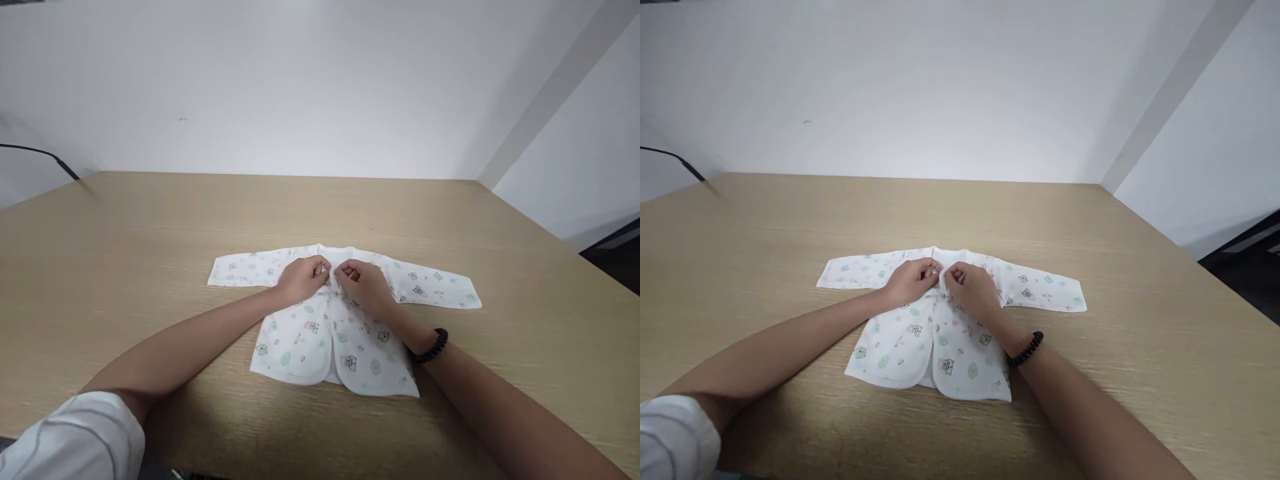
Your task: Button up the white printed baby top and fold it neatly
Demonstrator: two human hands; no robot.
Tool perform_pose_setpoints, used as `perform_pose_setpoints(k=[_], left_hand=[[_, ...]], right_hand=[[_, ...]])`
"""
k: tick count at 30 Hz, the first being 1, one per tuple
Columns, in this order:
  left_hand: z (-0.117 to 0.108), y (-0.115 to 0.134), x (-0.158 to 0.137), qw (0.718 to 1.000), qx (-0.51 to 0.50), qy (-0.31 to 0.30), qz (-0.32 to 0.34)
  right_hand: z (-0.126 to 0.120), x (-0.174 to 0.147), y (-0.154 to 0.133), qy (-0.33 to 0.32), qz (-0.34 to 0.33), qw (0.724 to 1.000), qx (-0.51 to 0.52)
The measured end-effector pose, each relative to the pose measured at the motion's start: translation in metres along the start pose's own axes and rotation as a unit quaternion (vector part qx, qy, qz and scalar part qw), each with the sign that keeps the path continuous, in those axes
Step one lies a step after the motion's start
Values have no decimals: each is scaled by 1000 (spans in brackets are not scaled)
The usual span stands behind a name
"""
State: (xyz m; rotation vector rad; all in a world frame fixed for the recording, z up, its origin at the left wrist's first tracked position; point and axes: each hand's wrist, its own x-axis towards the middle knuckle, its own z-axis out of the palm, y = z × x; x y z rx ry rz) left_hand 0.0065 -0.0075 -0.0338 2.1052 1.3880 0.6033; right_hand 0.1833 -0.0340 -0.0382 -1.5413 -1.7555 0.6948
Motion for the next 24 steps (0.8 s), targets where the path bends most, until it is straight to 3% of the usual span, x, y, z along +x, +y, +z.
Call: perform_pose_setpoints(k=[14,24], left_hand=[[1,-6,0,998,12,3,56],[-1,1,-1,999,22,8,31]], right_hand=[[1,1,1,-5,18,999,28],[3,5,-3,-7,-28,996,-89]])
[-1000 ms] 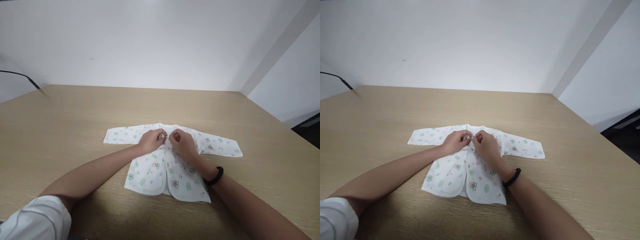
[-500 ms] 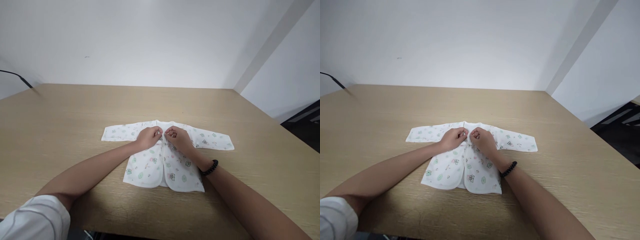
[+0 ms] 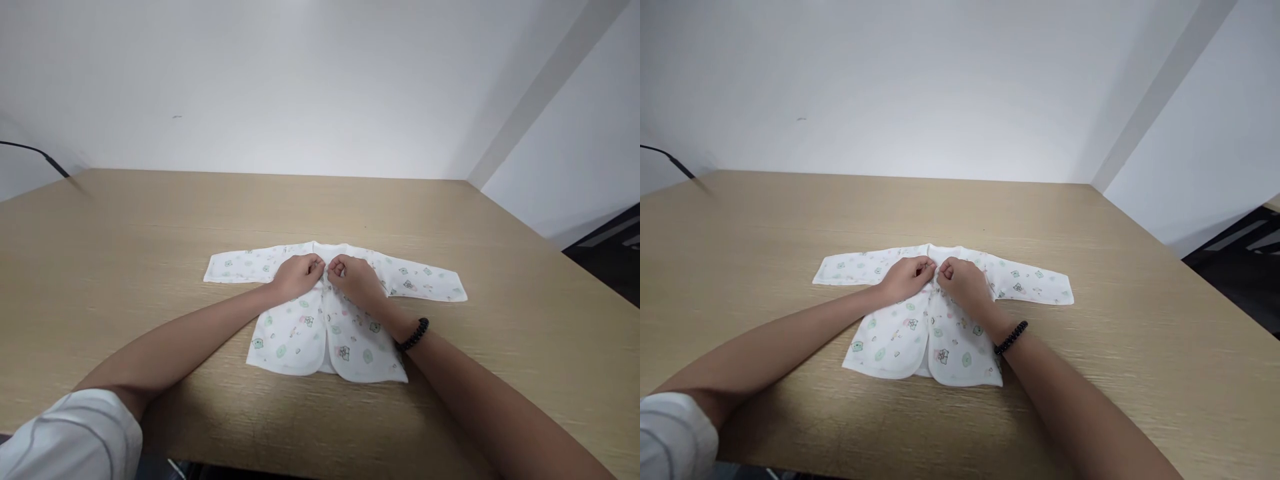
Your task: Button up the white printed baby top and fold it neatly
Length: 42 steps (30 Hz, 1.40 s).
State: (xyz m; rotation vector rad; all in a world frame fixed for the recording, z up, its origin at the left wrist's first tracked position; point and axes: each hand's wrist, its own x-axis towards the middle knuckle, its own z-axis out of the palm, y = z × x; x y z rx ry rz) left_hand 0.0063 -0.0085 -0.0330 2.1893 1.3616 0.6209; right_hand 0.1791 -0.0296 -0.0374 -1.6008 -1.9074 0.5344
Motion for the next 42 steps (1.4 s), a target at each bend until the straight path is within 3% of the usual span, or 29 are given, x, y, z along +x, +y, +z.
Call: perform_pose_setpoints(k=[6,16,23,30,42], left_hand=[[1,1,0,1000,0,1,-22],[2,-1,2,1000,12,-13,-15],[1,-3,-1,999,7,8,31],[0,-5,-2,997,42,-4,64],[0,-5,-6,985,121,5,122]], right_hand=[[0,1,-1,-7,7,1000,-1],[-5,2,-7,-31,77,995,54],[-4,5,1,-40,116,985,123],[0,4,6,9,36,998,44],[1,-4,10,-4,-31,999,16]])
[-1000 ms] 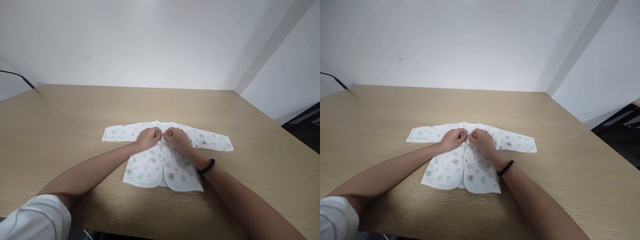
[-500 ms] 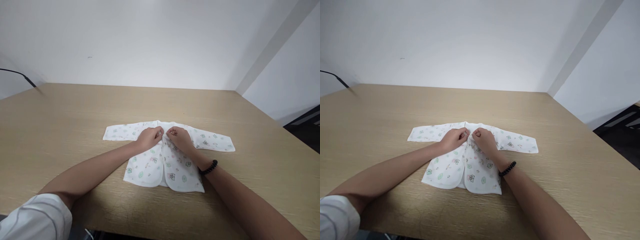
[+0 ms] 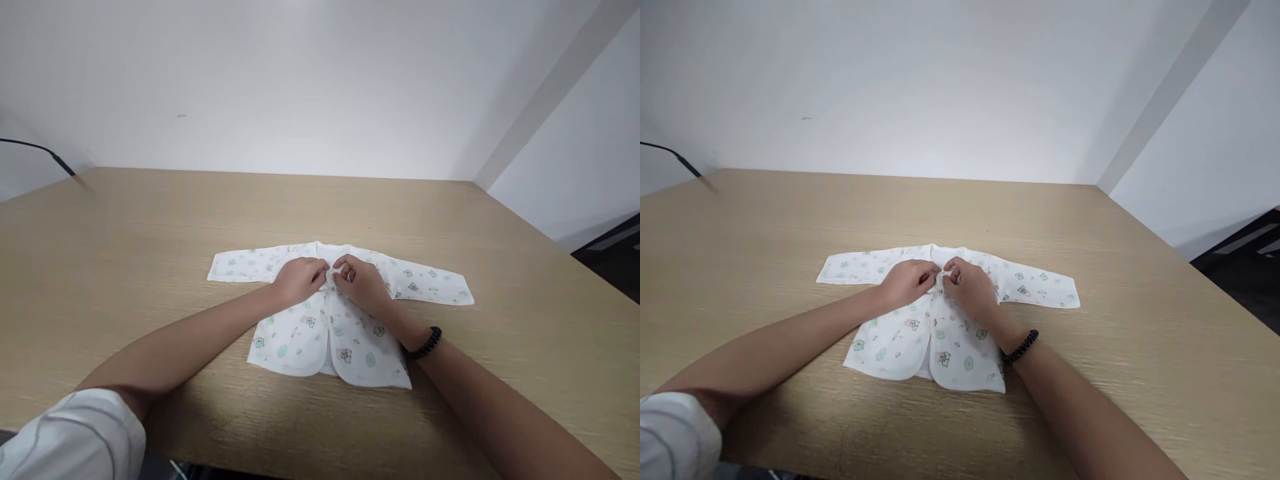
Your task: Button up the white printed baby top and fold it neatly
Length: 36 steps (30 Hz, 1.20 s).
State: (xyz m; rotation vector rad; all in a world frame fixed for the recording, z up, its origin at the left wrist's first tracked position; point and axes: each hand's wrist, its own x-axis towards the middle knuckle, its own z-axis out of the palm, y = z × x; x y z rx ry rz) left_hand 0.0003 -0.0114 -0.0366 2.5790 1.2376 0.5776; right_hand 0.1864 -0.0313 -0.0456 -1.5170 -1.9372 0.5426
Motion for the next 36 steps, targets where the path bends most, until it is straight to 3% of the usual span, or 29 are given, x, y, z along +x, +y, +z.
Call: perform_pose_setpoints(k=[9,15,24,36], left_hand=[[2,0,-1,1000,23,10,-11],[0,-3,-4,999,-38,21,17],[-10,-1,-9,991,-74,-63,95],[-7,-5,-8,988,-115,-81,59]], right_hand=[[0,-9,-9,13,-40,988,-146],[-6,-20,-13,25,-12,992,-122],[-1,-39,-32,-9,-48,983,-179],[0,-43,-19,25,-40,989,-141]])
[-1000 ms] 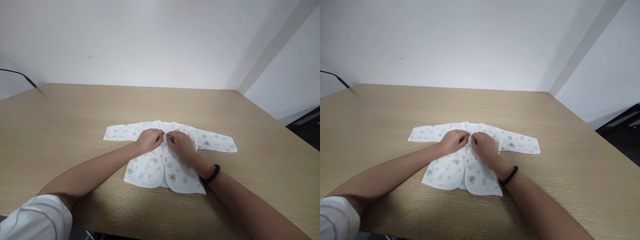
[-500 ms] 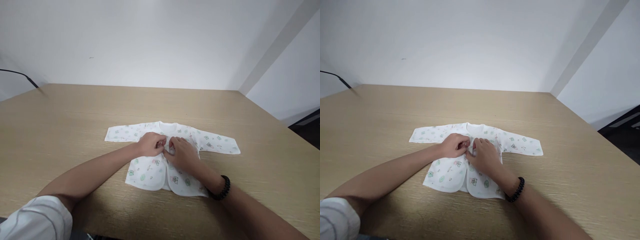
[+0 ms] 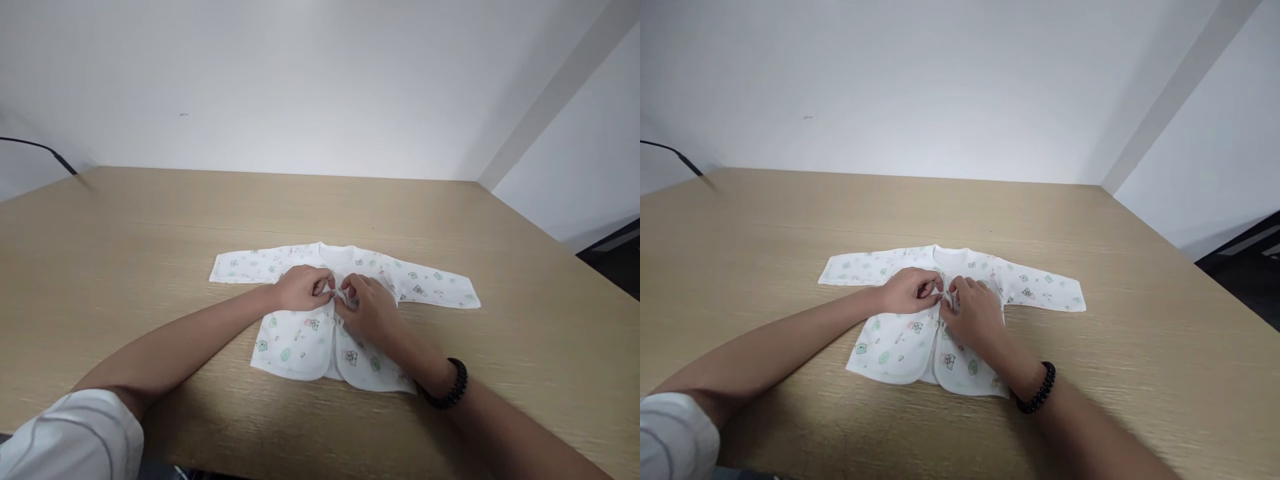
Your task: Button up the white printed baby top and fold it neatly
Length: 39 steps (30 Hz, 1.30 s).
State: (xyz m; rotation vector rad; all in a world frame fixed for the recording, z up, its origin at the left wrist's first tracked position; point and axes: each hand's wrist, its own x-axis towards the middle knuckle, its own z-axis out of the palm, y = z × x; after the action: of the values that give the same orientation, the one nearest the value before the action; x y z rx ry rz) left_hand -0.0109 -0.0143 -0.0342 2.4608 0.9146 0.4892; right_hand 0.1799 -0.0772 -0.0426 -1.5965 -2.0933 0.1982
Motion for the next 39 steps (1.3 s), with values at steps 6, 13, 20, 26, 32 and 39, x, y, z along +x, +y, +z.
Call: perform_pose_setpoints(k=[6,13,20,26,32,39], left_hand=[[-3,0,1,999,-41,-17,-25],[-2,0,2,997,-68,-2,-28],[-4,-1,2,991,-122,-22,-53],[-5,-3,3,989,-132,-34,-57],[-4,1,2,986,-140,-31,-83],[-4,2,3,982,-154,-37,-103]], right_hand=[[-4,0,-4,-12,-30,998,-46],[-6,2,-3,-20,-35,999,-30],[-5,4,0,-12,2,999,42],[-12,10,0,-70,108,978,166],[-14,11,2,-85,107,973,186],[-17,13,3,-101,107,967,208]])
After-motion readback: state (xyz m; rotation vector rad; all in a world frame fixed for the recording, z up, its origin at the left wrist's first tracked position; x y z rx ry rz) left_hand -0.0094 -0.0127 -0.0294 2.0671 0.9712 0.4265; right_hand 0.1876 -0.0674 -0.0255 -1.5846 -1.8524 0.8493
